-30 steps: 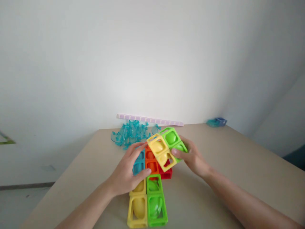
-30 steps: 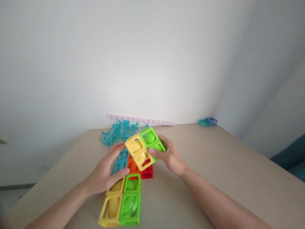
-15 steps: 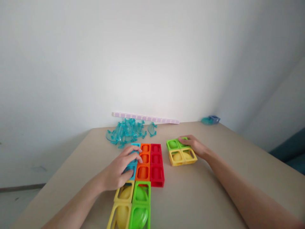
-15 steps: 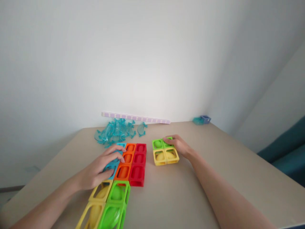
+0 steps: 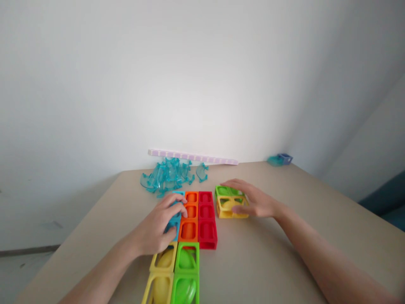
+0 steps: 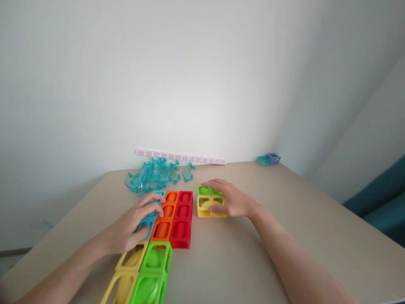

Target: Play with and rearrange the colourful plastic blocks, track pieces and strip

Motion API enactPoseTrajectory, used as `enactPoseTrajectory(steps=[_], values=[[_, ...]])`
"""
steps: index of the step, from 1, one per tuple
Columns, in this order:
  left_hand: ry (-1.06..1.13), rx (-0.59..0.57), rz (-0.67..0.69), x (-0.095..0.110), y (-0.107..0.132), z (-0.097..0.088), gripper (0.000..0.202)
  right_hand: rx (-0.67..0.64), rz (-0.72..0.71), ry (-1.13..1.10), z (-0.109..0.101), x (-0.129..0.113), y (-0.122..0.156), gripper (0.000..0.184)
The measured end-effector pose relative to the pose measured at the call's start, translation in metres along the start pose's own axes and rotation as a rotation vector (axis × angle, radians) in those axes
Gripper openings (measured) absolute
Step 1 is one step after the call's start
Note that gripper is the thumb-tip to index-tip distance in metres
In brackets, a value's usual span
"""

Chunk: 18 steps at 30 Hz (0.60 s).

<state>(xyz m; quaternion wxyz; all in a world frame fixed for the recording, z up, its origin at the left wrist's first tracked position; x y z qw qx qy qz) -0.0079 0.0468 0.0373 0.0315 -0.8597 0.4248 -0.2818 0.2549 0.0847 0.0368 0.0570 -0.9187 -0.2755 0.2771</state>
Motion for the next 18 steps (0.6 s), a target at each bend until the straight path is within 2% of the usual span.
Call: enactPoseTrajectory(steps=[2, 5, 7, 10, 13, 16, 18], values=[[-0.056, 0.011, -0.013, 0.002, 0.000, -0.002, 0.038, -0.024, 0.080, 0.105, 0.003, -0.002, 0.001, 0.063], [-0.171, 0.031, -0.032, 0.005, -0.002, -0.006, 0.022, 0.095, 0.395, 0.284, 0.007, 0.006, 0.002, 0.065], [-0.237, 0.050, -0.037, 0.006, -0.003, -0.007, 0.013, 0.149, 0.511, 0.339, 0.016, 0.005, 0.002, 0.066], [-0.292, 0.082, -0.060, 0.000, -0.010, -0.007, 0.017, 0.156, 0.481, 0.274, 0.033, -0.010, -0.003, 0.064], [-0.275, 0.093, -0.074, -0.010, -0.025, -0.005, 0.018, 0.190, 0.398, 0.182, 0.039, -0.026, -0.005, 0.067], [-0.179, 0.068, 0.007, -0.016, -0.048, 0.000, 0.026, 0.204, 0.318, 0.138, 0.039, -0.034, -0.003, 0.062], [-0.131, 0.003, 0.056, -0.019, -0.064, 0.008, 0.034, 0.208, 0.270, 0.128, 0.038, -0.036, -0.002, 0.055]])
Point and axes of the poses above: each hand's wrist, its own y-axis away from the middle knuckle, its own z-axis out of the palm, x = y × z, the point moved 6 cm from there along -y, towards the middle knuckle, and after that the axes turned 3 degrees about z, right-handed, at the moved point
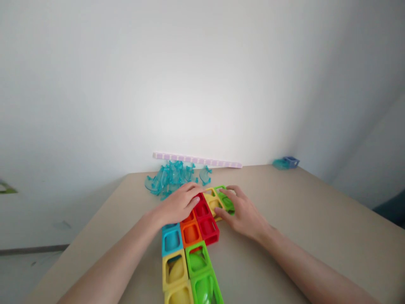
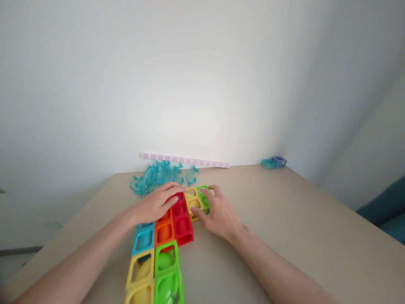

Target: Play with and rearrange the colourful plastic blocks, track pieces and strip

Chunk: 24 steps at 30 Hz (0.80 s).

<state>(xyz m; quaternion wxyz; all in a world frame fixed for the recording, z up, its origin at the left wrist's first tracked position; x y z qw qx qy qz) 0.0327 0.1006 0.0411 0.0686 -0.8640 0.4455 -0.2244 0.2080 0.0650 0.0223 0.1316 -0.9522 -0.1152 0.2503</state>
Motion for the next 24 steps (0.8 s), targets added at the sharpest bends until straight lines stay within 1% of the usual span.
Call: enactPoseTrajectory(steps=[2, 4, 6, 7, 9, 10, 12, 14, 17, 21, 24], values=[[0.015, -0.099, 0.048, -0.003, -0.014, 0.011, 0.038, 0.015, -0.018, -0.012, -0.001, 0.000, 0.002, 0.051], [0.026, -0.172, 0.076, -0.008, -0.025, 0.021, 0.039, 0.041, -0.002, 0.002, -0.002, 0.000, 0.004, 0.047], [0.054, -0.192, 0.068, -0.014, -0.032, 0.026, 0.038, 0.096, 0.013, 0.061, -0.007, -0.004, 0.008, 0.042], [0.077, -0.190, 0.057, -0.017, -0.034, 0.027, 0.038, 0.125, -0.002, 0.088, -0.010, -0.009, 0.010, 0.038], [0.132, -0.193, 0.047, -0.021, -0.036, 0.029, 0.037, 0.138, -0.113, 0.090, -0.013, -0.025, 0.016, 0.032], [0.163, -0.198, 0.043, -0.022, -0.036, 0.029, 0.037, 0.108, -0.199, 0.059, -0.013, -0.036, 0.020, 0.030], [0.216, -0.216, 0.024, -0.025, -0.036, 0.029, 0.036, 0.003, -0.355, -0.021, -0.010, -0.056, 0.027, 0.032], [0.251, -0.242, -0.006, -0.027, -0.036, 0.027, 0.036, -0.106, -0.436, -0.067, -0.006, -0.070, 0.033, 0.038], [0.280, -0.263, -0.028, -0.029, -0.037, 0.025, 0.039, -0.221, -0.450, -0.064, 0.001, -0.081, 0.038, 0.047], [0.323, -0.277, -0.026, -0.031, -0.037, 0.025, 0.040, -0.311, -0.418, -0.028, 0.007, -0.088, 0.039, 0.056], [0.343, -0.267, -0.024, -0.032, -0.036, 0.026, 0.039, -0.391, -0.409, -0.019, 0.012, -0.096, 0.038, 0.062]])
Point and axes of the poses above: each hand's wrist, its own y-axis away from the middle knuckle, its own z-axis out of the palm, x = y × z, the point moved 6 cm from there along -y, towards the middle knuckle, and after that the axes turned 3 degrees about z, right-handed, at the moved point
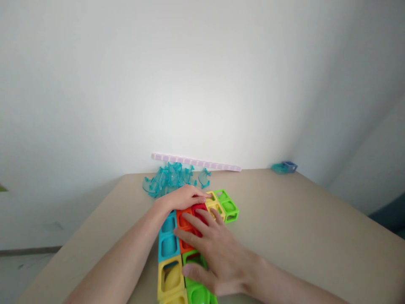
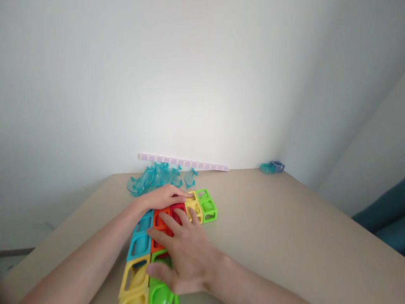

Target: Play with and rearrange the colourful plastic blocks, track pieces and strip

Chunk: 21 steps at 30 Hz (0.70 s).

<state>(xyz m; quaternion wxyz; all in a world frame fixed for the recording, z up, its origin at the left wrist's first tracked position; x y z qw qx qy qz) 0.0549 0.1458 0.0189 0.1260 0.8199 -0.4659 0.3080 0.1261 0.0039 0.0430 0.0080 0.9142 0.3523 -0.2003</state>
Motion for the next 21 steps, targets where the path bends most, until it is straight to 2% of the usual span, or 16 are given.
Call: enactPoseTrajectory(steps=[3, 7, 15, 21], values=[[0.024, 0.025, 0.008, -0.0012, 0.0006, 0.0004, 0.040, -0.065, 0.013, -0.014, 0.0031, -0.0057, -0.0038, 0.066], [0.046, 0.036, -0.004, -0.0022, 0.0000, 0.0008, 0.041, -0.086, 0.036, -0.023, 0.0048, -0.0059, -0.0038, 0.062], [0.108, 0.058, -0.020, 0.0027, 0.0012, -0.0007, 0.043, -0.043, 0.029, -0.010, 0.0051, -0.0034, -0.0016, 0.052], [0.123, 0.058, -0.034, -0.0001, 0.0006, -0.0003, 0.043, -0.037, 0.043, -0.001, 0.0066, -0.0072, -0.0029, 0.054]])
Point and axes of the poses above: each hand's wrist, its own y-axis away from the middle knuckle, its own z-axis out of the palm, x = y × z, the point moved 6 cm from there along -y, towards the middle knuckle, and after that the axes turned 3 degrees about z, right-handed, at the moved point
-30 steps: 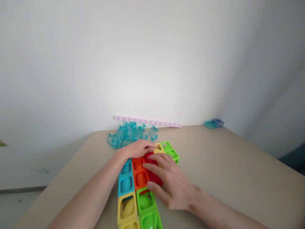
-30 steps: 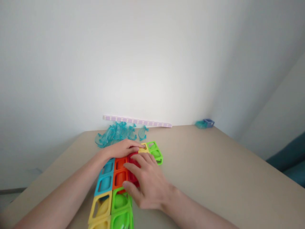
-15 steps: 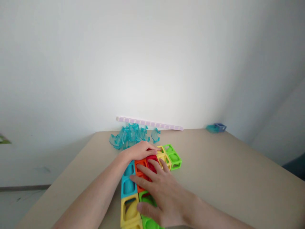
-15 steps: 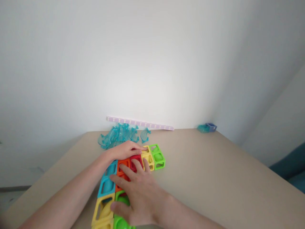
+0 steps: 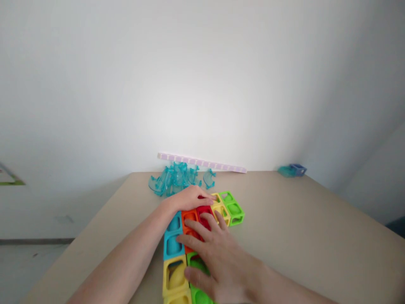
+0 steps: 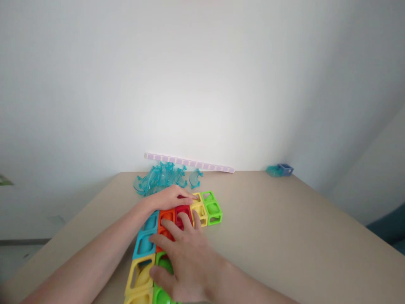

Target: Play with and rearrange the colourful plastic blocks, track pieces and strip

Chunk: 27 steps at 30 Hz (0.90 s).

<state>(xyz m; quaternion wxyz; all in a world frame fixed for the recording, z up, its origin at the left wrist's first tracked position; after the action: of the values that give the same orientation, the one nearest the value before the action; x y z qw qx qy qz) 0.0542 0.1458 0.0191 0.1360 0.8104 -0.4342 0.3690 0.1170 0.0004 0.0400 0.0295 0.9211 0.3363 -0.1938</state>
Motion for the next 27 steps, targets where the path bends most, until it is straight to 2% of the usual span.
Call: enactPoseTrajectory(steps=[6, 10, 18, 23, 27], values=[[0.000, 0.005, -0.028, -0.003, -0.001, 0.001, 0.045, 0.129, 0.152, 0.103, 0.028, -0.013, -0.017, 0.071], [-0.003, 0.014, -0.021, -0.001, 0.000, 0.001, 0.045, 0.151, 0.145, 0.123, 0.035, -0.016, -0.017, 0.068], [-0.006, 0.027, -0.010, 0.000, 0.002, 0.000, 0.044, 0.083, 0.129, 0.049, 0.024, -0.010, -0.011, 0.065], [0.011, -0.005, -0.010, 0.002, 0.004, 0.000, 0.043, 0.010, 0.087, 0.043, 0.032, -0.004, -0.004, 0.070], [-0.042, 0.048, -0.069, 0.001, 0.002, 0.002, 0.044, -0.008, 0.068, 0.057, 0.037, 0.001, 0.001, 0.074]])
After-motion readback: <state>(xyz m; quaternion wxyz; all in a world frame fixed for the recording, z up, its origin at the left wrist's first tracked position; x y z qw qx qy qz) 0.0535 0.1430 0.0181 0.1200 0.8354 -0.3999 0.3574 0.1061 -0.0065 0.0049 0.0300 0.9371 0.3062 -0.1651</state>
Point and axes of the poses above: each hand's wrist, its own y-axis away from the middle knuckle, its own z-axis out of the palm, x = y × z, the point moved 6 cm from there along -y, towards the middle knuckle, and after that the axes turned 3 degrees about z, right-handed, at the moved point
